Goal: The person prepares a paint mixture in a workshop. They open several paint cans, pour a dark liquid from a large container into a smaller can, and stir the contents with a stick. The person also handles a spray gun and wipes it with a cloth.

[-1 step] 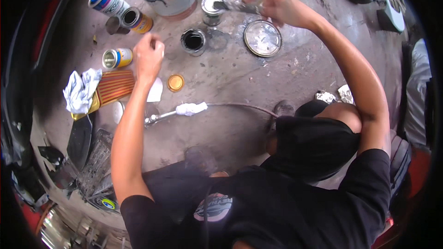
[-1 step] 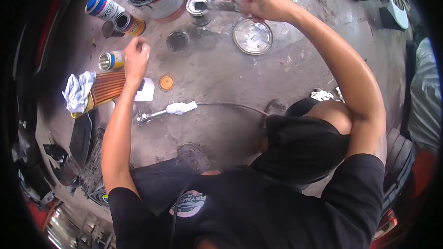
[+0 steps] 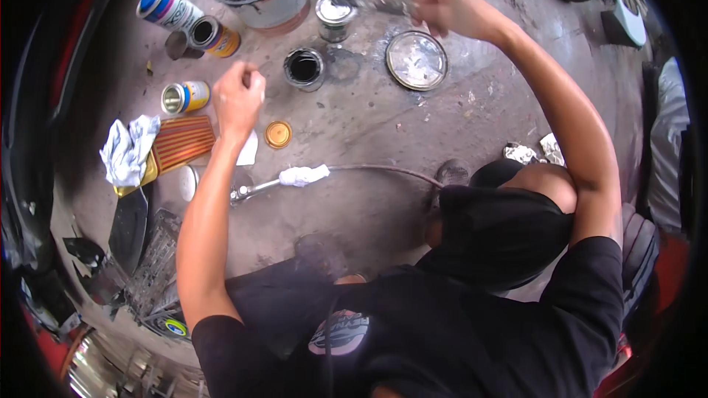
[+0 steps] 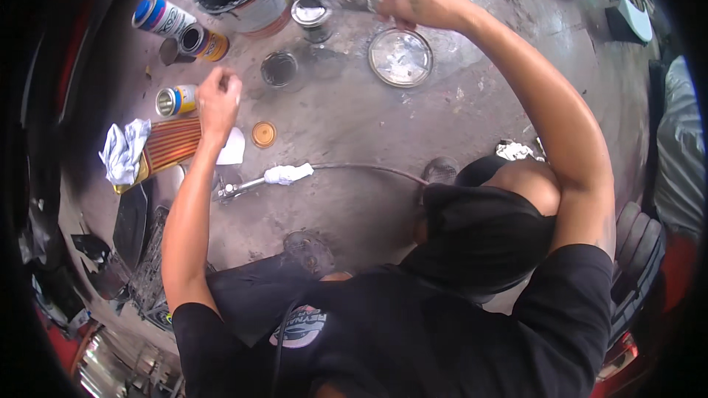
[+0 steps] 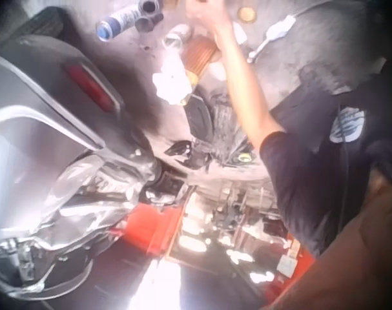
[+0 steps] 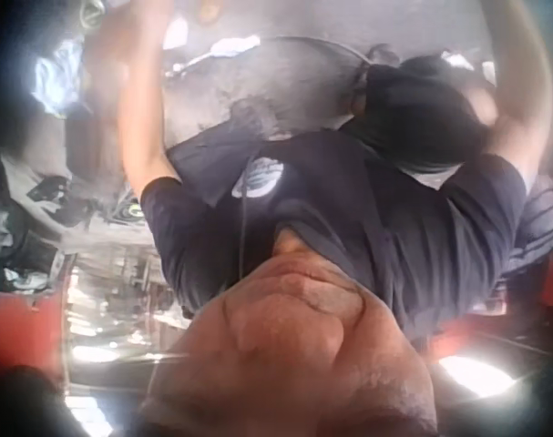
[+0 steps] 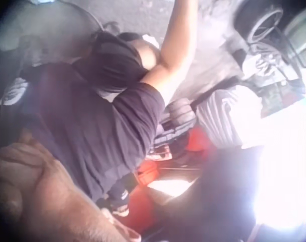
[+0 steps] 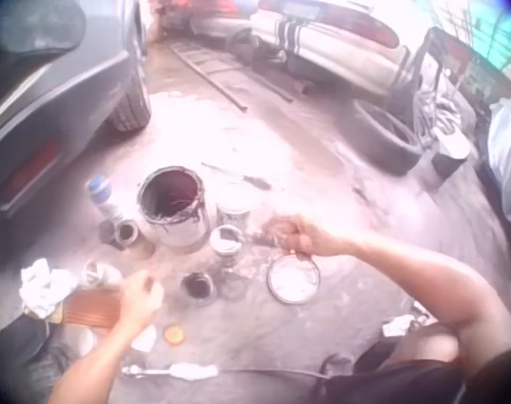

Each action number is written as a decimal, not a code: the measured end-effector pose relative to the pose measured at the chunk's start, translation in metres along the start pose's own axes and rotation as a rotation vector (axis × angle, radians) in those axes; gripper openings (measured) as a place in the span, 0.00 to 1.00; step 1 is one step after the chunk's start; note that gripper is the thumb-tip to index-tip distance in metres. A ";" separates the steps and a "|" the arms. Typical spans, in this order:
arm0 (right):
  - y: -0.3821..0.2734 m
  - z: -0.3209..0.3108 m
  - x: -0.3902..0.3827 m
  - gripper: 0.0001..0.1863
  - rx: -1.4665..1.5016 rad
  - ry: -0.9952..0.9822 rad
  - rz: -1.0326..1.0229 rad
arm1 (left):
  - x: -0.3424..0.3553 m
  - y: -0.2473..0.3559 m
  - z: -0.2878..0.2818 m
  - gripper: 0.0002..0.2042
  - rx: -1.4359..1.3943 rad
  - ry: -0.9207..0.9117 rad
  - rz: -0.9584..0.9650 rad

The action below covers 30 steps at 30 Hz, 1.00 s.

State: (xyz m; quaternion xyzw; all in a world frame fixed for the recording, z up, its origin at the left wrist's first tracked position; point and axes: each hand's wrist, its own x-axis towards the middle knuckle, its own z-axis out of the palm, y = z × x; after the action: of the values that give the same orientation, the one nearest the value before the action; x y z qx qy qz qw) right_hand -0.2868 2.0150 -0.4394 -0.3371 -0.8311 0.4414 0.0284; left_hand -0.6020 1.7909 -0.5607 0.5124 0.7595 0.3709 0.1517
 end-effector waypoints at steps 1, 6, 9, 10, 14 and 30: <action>-0.006 -0.004 0.000 0.18 0.041 0.034 -0.032 | -0.012 0.006 0.003 0.06 0.024 -0.015 0.090; 0.058 -0.026 0.004 0.23 0.304 0.059 0.075 | -0.053 0.101 0.080 0.08 -0.032 -0.234 0.442; 0.065 -0.016 -0.003 0.14 0.155 0.184 0.078 | -0.038 0.102 0.161 0.08 -0.008 -0.199 0.302; 0.069 -0.020 -0.008 0.13 0.164 0.214 0.096 | -0.024 0.105 0.185 0.08 0.048 -0.237 0.175; 0.108 -0.030 -0.014 0.16 0.263 0.303 0.131 | 0.012 0.117 0.233 0.10 0.171 -0.312 -0.124; 0.095 -0.062 -0.026 0.16 0.456 0.547 0.082 | 0.054 0.176 0.168 0.07 0.079 -0.134 0.305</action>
State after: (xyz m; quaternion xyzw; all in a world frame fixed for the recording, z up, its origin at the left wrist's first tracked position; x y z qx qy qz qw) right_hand -0.1948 2.0809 -0.4666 -0.4607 -0.6586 0.5098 0.3067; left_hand -0.4055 1.9427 -0.5405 0.6509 0.6752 0.3243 0.1237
